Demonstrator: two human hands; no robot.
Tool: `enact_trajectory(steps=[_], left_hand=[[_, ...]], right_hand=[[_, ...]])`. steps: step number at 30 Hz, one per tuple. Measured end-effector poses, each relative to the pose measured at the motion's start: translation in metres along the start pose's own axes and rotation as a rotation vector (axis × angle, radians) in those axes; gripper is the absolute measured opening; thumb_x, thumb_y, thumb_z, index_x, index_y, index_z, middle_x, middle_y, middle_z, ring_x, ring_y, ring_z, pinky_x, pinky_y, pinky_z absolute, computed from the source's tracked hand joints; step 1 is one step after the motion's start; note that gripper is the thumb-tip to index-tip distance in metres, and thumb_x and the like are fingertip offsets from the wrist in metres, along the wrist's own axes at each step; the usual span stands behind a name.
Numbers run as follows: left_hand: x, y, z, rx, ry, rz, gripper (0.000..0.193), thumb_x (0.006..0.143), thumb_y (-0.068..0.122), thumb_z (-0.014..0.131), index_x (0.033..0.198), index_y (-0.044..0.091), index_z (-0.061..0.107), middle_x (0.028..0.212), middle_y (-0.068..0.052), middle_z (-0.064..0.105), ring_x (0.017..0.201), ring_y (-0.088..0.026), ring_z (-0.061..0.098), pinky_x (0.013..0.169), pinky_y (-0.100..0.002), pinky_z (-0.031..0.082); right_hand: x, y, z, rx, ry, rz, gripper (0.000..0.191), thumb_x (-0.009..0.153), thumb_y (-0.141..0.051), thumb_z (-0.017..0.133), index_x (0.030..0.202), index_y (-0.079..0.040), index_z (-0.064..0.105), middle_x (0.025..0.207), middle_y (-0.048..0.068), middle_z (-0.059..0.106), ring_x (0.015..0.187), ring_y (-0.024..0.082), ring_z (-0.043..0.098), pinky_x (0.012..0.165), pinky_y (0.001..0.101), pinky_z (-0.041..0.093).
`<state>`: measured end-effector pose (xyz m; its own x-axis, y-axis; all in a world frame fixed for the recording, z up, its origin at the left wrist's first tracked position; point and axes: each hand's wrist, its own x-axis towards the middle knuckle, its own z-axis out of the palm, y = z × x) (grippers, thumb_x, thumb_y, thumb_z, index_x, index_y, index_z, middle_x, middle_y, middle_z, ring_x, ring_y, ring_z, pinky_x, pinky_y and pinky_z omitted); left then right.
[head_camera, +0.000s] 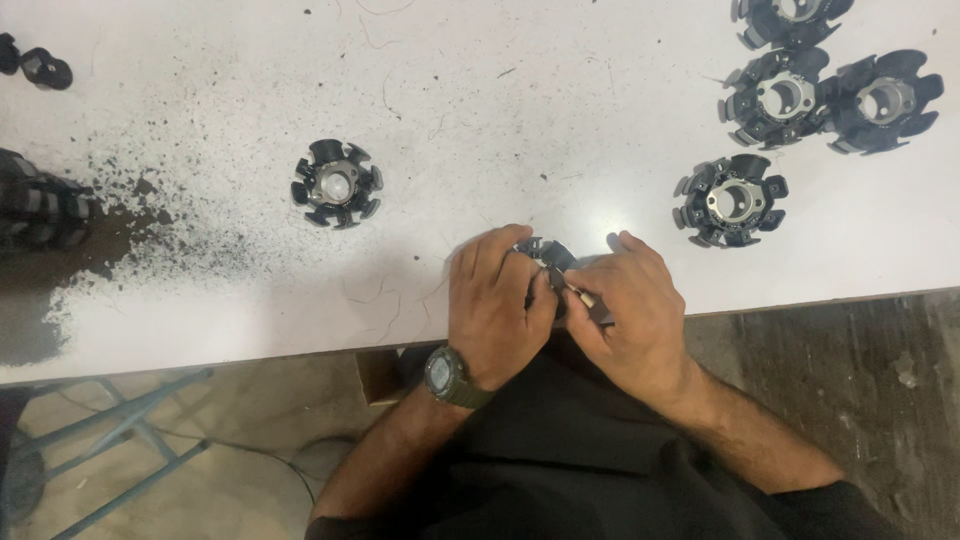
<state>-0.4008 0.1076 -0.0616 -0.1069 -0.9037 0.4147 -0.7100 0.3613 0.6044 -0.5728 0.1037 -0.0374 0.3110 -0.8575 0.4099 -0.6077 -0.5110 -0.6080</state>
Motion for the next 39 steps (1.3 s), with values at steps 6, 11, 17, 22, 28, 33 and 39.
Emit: enact_trajectory(steps=[6,11,17,22,28,33,39], left_hand=[[-0.005,-0.002,0.002,0.005,-0.016,0.0,0.015,0.085,0.006,0.068,0.096,0.002,0.059,0.131,-0.018,0.059,0.12,-0.037,0.058,0.106,-0.054,0.045],[-0.012,-0.001,-0.001,0.006,-0.01,0.001,0.017,0.085,0.006,0.068,0.1,0.002,0.061,0.132,-0.017,0.059,0.12,-0.036,0.058,0.105,-0.053,0.046],[-0.008,0.01,-0.028,-0.053,0.013,-0.054,0.017,0.084,0.007,0.07,0.095,0.004,0.058,0.131,-0.017,0.059,0.116,-0.034,0.06,0.1,-0.048,0.05],[0.005,0.007,-0.056,0.021,-0.121,0.029,0.024,0.082,0.012,0.077,0.096,0.005,0.059,0.118,-0.017,0.06,0.106,-0.032,0.062,0.086,-0.043,0.051],[0.025,0.019,-0.035,0.238,-0.412,-0.079,0.022,0.092,0.017,0.075,0.101,0.002,0.061,0.106,-0.014,0.058,0.093,-0.028,0.06,0.077,-0.041,0.053],[0.023,0.028,-0.033,0.157,-0.169,-0.001,0.021,0.083,0.015,0.076,0.099,0.004,0.065,0.114,-0.012,0.063,0.102,-0.031,0.061,0.083,-0.043,0.052],[0.02,0.019,-0.025,0.083,-0.104,0.035,0.017,0.088,0.01,0.076,0.104,0.008,0.069,0.12,-0.007,0.065,0.109,-0.028,0.062,0.091,-0.042,0.053]], right_hand=[[-0.001,-0.002,0.002,0.016,0.033,-0.09,0.03,0.081,0.001,0.08,0.107,-0.005,0.065,0.102,0.01,0.07,0.097,0.028,0.069,0.11,0.0527,0.051],[-0.001,-0.014,0.001,-0.06,0.018,-0.087,0.028,0.082,0.003,0.08,0.106,-0.005,0.067,0.098,0.008,0.069,0.096,0.029,0.068,0.11,0.0517,0.052],[-0.004,-0.021,-0.014,-0.045,-0.04,-0.082,0.026,0.081,-0.001,0.078,0.104,-0.004,0.066,0.097,0.009,0.07,0.095,0.032,0.068,0.109,0.0557,0.05],[-0.005,-0.013,-0.015,0.04,0.073,-0.01,0.021,0.09,-0.001,0.074,0.107,-0.005,0.063,0.099,0.008,0.069,0.095,0.029,0.069,0.114,0.0555,0.049],[0.0,-0.004,-0.008,0.031,0.037,0.009,0.019,0.088,-0.001,0.072,0.103,-0.005,0.063,0.095,0.008,0.069,0.092,0.03,0.068,0.113,0.0558,0.048],[0.002,0.004,-0.018,0.042,0.015,-0.015,0.022,0.087,-0.002,0.074,0.106,-0.005,0.063,0.099,0.009,0.069,0.095,0.029,0.068,0.113,0.056,0.046],[0.0,0.008,-0.019,0.046,0.01,-0.003,0.026,0.085,-0.002,0.075,0.108,-0.005,0.063,0.101,0.011,0.069,0.098,0.032,0.067,0.113,0.0566,0.045]])
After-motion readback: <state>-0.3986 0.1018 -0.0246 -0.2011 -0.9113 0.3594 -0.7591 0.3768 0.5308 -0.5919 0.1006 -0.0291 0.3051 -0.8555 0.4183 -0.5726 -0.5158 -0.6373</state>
